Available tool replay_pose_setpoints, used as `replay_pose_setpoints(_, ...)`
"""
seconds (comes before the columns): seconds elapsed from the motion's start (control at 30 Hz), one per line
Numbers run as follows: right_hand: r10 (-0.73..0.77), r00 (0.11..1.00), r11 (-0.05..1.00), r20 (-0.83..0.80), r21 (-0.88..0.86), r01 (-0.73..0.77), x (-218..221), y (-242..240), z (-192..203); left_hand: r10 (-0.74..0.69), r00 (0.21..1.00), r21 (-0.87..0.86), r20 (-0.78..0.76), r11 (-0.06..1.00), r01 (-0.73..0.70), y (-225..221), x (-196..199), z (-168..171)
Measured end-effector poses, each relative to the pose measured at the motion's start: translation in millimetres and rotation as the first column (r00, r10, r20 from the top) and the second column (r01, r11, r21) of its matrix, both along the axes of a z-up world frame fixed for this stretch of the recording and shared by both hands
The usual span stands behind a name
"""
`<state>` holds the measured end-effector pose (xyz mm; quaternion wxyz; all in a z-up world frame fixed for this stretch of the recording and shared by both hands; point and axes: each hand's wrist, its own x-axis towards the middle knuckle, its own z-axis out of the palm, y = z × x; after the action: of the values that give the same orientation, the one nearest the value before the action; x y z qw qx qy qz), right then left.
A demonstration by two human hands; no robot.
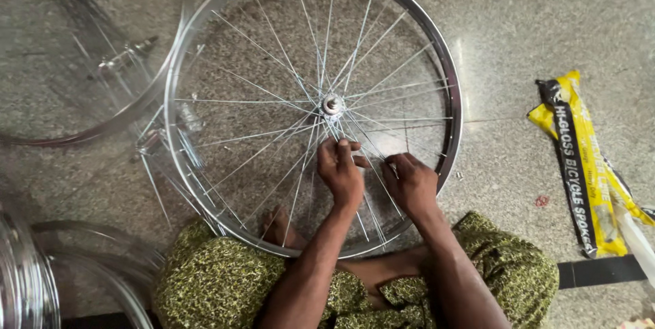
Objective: The person inserts metal spokes into a bicycle hub and threads them through a metal rim by hand while sitting on the floor.
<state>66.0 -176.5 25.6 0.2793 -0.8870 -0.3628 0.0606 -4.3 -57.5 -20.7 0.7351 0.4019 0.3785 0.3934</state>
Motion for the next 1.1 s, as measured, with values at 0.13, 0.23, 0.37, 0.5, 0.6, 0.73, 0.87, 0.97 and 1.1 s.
replay_pose_setpoints(0.13,0.008,0.97,0.998,-0.243,-0.057,-0.022,20,-5,-2,0.022,0.999,-0.037,-0.026,0.999,-0.023,-1,3,5)
replay_pose_setpoints(0.23,-0.057,0.872,0.998,-0.486,-0.037,0.045,31,-18,-2,0.011,1.0,-0.042,-0.013,0.999,-0.012,2,2,12)
replay_pose_setpoints(0.37,-0.086,0.992,0.995,0.087,-0.036,0.089,47,-25,-5,0.043,0.998,-0.039,-0.045,0.998,-0.045,1,2,16)
replay_pose_setpoints(0.5,0.001,0.997,0.996,-0.074,0.087,0.006,35,-16,-11,0.04,0.999,-0.032,-0.023,0.999,-0.041,1,2,14)
replay_pose_setpoints(0.6,0.018,1.0,0.996,0.011,0.083,-0.019,25,-2,-12,0.032,0.999,-0.058,0.005,0.998,-0.031,4,1,15)
replay_pose_setpoints(0.73,-0.048,0.993,0.987,0.111,0.157,0.03,41,10,-2,0.042,0.999,-0.221,-0.033,0.974,-0.049,5,-2,22)
replay_pose_setpoints(0.87,0.083,0.971,0.987,0.222,0.117,-0.111,72,45,13,0.065,0.998,-0.305,-0.021,0.95,-0.068,15,3,28)
replay_pose_setpoints(0.97,0.203,0.927,0.979,0.317,-0.085,-0.185,95,79,12,0.091,0.994,-0.348,-0.068,0.931,-0.109,7,0,28)
replay_pose_setpoints(1.1,0.398,0.871,0.884,0.287,-0.376,-0.28,108,84,27,0.098,0.995,-0.337,-0.017,0.936,-0.098,11,8,22)
